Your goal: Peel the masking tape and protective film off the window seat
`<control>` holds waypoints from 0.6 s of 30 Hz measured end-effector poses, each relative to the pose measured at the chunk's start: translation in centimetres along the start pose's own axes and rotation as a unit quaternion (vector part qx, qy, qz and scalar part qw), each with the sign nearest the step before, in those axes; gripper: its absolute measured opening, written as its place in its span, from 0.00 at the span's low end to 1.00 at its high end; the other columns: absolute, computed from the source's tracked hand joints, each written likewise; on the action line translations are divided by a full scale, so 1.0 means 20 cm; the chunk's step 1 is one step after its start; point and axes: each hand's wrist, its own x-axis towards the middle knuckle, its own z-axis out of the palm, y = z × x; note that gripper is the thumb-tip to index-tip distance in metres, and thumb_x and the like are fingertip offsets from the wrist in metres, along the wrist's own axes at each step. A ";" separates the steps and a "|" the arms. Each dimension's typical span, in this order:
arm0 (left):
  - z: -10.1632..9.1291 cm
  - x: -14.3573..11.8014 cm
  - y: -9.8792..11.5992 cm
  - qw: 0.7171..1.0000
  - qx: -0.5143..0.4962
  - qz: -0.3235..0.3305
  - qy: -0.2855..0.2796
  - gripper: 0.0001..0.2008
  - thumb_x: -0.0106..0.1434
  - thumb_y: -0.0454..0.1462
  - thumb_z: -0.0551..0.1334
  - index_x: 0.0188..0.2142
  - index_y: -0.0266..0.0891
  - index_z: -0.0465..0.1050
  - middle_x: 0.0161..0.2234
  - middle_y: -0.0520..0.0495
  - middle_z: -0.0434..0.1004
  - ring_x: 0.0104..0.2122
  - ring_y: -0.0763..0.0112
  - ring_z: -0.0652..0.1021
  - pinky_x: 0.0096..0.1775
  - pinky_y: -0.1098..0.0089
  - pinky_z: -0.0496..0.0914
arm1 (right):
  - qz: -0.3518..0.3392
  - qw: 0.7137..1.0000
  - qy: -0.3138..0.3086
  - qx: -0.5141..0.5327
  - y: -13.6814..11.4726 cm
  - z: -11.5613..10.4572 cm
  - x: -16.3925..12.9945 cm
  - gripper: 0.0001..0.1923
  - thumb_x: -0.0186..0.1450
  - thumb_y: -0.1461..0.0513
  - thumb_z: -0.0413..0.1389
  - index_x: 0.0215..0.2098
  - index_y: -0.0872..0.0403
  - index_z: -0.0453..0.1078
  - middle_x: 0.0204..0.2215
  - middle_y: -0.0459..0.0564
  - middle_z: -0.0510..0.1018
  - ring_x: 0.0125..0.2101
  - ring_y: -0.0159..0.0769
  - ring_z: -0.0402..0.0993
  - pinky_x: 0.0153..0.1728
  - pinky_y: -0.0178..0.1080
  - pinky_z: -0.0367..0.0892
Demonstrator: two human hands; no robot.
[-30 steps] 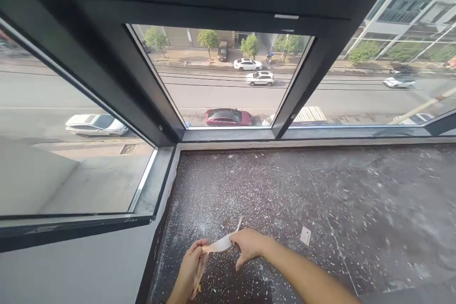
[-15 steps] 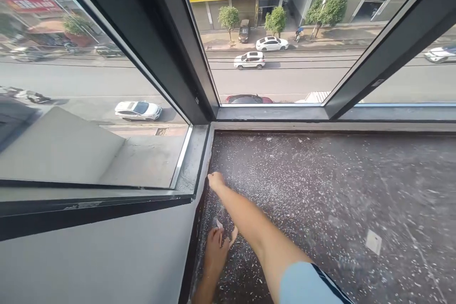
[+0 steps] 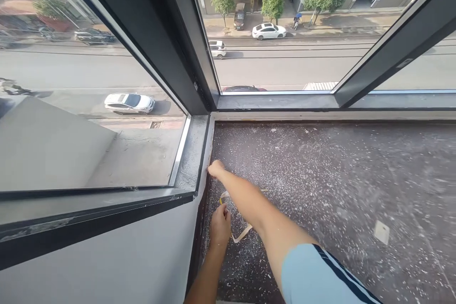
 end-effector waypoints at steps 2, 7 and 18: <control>0.02 0.02 0.00 1.000 0.008 0.005 0.004 0.14 0.58 0.35 0.50 0.43 0.36 0.68 0.38 0.41 0.72 0.44 0.60 0.69 0.45 0.63 0.64 | 0.009 1.000 0.018 -0.017 -0.01 0.01 0.01 0.04 0.53 0.66 0.56 0.27 0.61 0.70 0.22 0.55 0.74 0.24 0.34 0.72 0.22 0.30 0.62; 0.08 0.04 -0.01 0.999 0.037 0.004 0.023 0.19 0.58 0.32 0.50 0.49 0.34 0.63 0.55 0.37 0.60 0.52 0.60 0.64 0.51 0.62 0.60 | 0.023 0.997 0.053 -0.046 -0.03 0.03 0.03 0.05 0.52 0.67 0.54 0.28 0.60 0.71 0.27 0.58 0.76 0.31 0.42 0.74 0.26 0.33 0.64; 0.01 0.08 0.00 0.998 0.056 -0.009 -0.039 0.25 0.55 0.30 0.51 0.54 0.33 0.59 0.49 0.38 0.69 0.47 0.60 0.68 0.48 0.63 0.61 | 0.013 0.996 0.061 -0.068 -0.06 0.04 0.04 0.10 0.51 0.66 0.54 0.32 0.59 0.72 0.32 0.59 0.76 0.35 0.45 0.74 0.26 0.34 0.64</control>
